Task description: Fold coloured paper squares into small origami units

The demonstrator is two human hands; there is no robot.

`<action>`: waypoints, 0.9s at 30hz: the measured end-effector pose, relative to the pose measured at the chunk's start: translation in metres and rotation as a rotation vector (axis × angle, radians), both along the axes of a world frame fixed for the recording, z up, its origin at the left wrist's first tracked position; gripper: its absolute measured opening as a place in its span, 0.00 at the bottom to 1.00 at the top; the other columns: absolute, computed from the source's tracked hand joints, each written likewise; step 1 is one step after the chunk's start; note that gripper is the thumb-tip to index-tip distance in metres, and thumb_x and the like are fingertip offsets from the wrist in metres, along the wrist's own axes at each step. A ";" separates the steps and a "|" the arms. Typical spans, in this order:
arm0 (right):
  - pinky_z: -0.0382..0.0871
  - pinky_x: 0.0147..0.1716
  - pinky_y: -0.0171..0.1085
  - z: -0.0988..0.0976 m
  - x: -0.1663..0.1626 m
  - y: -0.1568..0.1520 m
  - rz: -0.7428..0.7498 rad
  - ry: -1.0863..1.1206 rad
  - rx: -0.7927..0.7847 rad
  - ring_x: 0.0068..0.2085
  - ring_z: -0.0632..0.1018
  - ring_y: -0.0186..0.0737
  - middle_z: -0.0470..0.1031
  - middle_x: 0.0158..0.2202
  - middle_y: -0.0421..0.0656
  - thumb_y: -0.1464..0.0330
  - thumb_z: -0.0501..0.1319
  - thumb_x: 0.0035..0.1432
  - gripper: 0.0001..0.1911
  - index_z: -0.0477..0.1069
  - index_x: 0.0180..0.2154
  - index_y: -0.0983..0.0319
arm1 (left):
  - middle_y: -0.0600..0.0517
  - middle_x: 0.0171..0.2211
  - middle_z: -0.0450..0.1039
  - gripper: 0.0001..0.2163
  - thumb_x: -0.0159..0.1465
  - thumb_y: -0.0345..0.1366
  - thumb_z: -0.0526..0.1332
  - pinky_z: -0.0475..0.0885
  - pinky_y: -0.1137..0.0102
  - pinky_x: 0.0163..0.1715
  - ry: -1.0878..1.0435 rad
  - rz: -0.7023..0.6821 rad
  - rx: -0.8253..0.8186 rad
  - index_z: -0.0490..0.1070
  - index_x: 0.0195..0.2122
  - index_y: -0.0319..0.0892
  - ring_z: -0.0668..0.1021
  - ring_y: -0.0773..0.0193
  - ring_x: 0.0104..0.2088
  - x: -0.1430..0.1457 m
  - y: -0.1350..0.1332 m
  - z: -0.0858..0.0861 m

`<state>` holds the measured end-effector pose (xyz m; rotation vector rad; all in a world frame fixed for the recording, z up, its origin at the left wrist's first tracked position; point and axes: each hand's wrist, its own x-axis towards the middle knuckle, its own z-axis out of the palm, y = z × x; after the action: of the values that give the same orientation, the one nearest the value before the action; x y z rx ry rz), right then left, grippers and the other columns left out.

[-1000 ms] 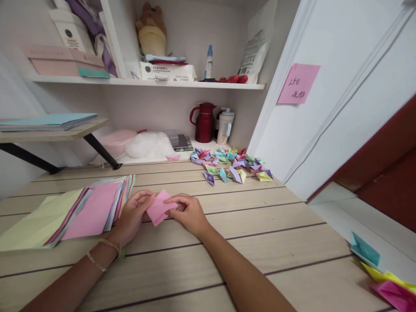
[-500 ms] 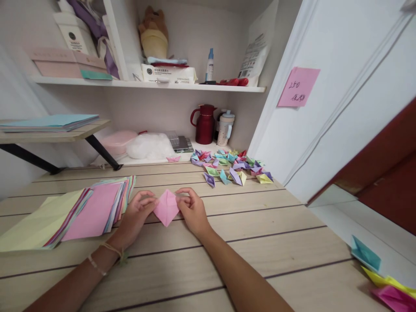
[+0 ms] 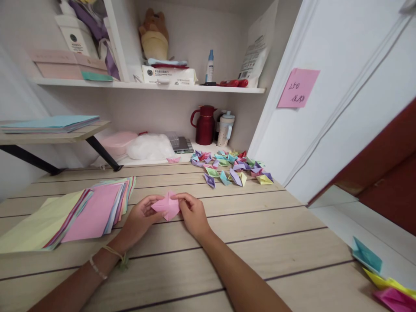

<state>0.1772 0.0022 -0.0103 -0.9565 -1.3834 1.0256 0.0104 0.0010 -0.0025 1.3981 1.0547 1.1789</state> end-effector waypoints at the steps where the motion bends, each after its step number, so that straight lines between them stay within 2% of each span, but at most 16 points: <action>1: 0.63 0.24 0.32 0.002 0.000 -0.001 0.007 -0.034 0.006 0.25 0.69 0.33 0.72 0.27 0.41 0.67 0.54 0.54 0.12 0.73 0.36 0.62 | 0.46 0.39 0.73 0.18 0.47 0.34 0.65 0.69 0.67 0.38 -0.013 0.015 0.000 0.67 0.40 0.38 0.75 0.61 0.37 -0.001 0.001 -0.001; 4: 0.66 0.31 0.35 0.005 0.000 -0.003 0.023 -0.095 -0.002 0.32 0.72 0.38 0.75 0.35 0.44 0.66 0.57 0.52 0.15 0.73 0.42 0.61 | 0.48 0.35 0.73 0.15 0.48 0.36 0.65 0.70 0.69 0.35 0.004 0.068 0.011 0.69 0.37 0.38 0.75 0.62 0.33 -0.003 0.002 -0.002; 6: 0.67 0.33 0.37 0.006 -0.001 -0.004 0.026 -0.151 -0.005 0.33 0.73 0.40 0.75 0.35 0.44 0.65 0.60 0.50 0.17 0.72 0.44 0.60 | 0.50 0.31 0.73 0.11 0.48 0.36 0.65 0.69 0.70 0.33 0.043 0.104 0.042 0.70 0.33 0.39 0.75 0.64 0.32 -0.004 0.002 -0.002; 10: 0.66 0.34 0.38 0.006 -0.002 -0.004 -0.012 -0.266 0.120 0.33 0.72 0.40 0.75 0.33 0.45 0.64 0.60 0.51 0.11 0.76 0.38 0.58 | 0.52 0.29 0.70 0.07 0.49 0.36 0.64 0.69 0.72 0.34 0.043 0.128 0.142 0.71 0.27 0.39 0.73 0.64 0.32 -0.005 0.002 0.001; 13: 0.66 0.33 0.37 0.005 -0.002 -0.004 -0.017 -0.256 0.171 0.33 0.73 0.40 0.75 0.31 0.45 0.64 0.59 0.52 0.09 0.77 0.34 0.58 | 0.51 0.30 0.71 0.08 0.50 0.36 0.64 0.69 0.71 0.35 0.012 0.093 0.094 0.70 0.29 0.40 0.74 0.64 0.33 -0.003 0.002 0.004; 17: 0.67 0.30 0.35 0.003 -0.003 -0.003 0.081 -0.103 0.037 0.31 0.74 0.38 0.76 0.31 0.43 0.63 0.61 0.50 0.11 0.75 0.35 0.61 | 0.50 0.31 0.72 0.09 0.52 0.37 0.62 0.68 0.70 0.36 0.047 0.005 0.042 0.71 0.33 0.40 0.74 0.63 0.32 0.000 0.000 0.006; 19: 0.67 0.29 0.34 0.003 -0.003 -0.003 0.137 -0.034 -0.038 0.29 0.74 0.37 0.76 0.30 0.42 0.61 0.60 0.51 0.12 0.75 0.34 0.62 | 0.52 0.26 0.72 0.09 0.54 0.39 0.60 0.68 0.71 0.31 0.067 -0.025 0.023 0.71 0.33 0.40 0.74 0.65 0.28 0.001 -0.001 0.006; 22: 0.65 0.27 0.33 0.006 -0.003 -0.004 0.154 -0.028 -0.057 0.26 0.72 0.35 0.73 0.24 0.40 0.60 0.57 0.53 0.14 0.75 0.28 0.64 | 0.55 0.19 0.68 0.10 0.56 0.40 0.58 0.66 0.73 0.24 0.090 -0.045 0.005 0.71 0.33 0.40 0.70 0.67 0.21 0.001 -0.003 0.007; 24: 0.64 0.27 0.32 0.007 -0.003 -0.004 0.145 -0.023 -0.060 0.25 0.71 0.34 0.72 0.22 0.39 0.60 0.59 0.52 0.14 0.74 0.26 0.64 | 0.55 0.19 0.68 0.09 0.56 0.40 0.58 0.66 0.73 0.24 0.085 -0.044 0.017 0.72 0.32 0.40 0.70 0.66 0.22 0.000 -0.003 0.008; 27: 0.66 0.28 0.33 0.007 -0.003 -0.004 0.186 0.040 -0.096 0.26 0.72 0.34 0.73 0.24 0.40 0.60 0.60 0.50 0.13 0.75 0.29 0.63 | 0.54 0.22 0.70 0.10 0.55 0.40 0.58 0.67 0.73 0.27 0.073 -0.030 0.036 0.73 0.32 0.40 0.71 0.65 0.24 -0.001 -0.003 0.010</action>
<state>0.1741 -0.0018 -0.0030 -0.8839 -1.4196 1.2538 0.0097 -0.0018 0.0079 1.4898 1.0642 1.1378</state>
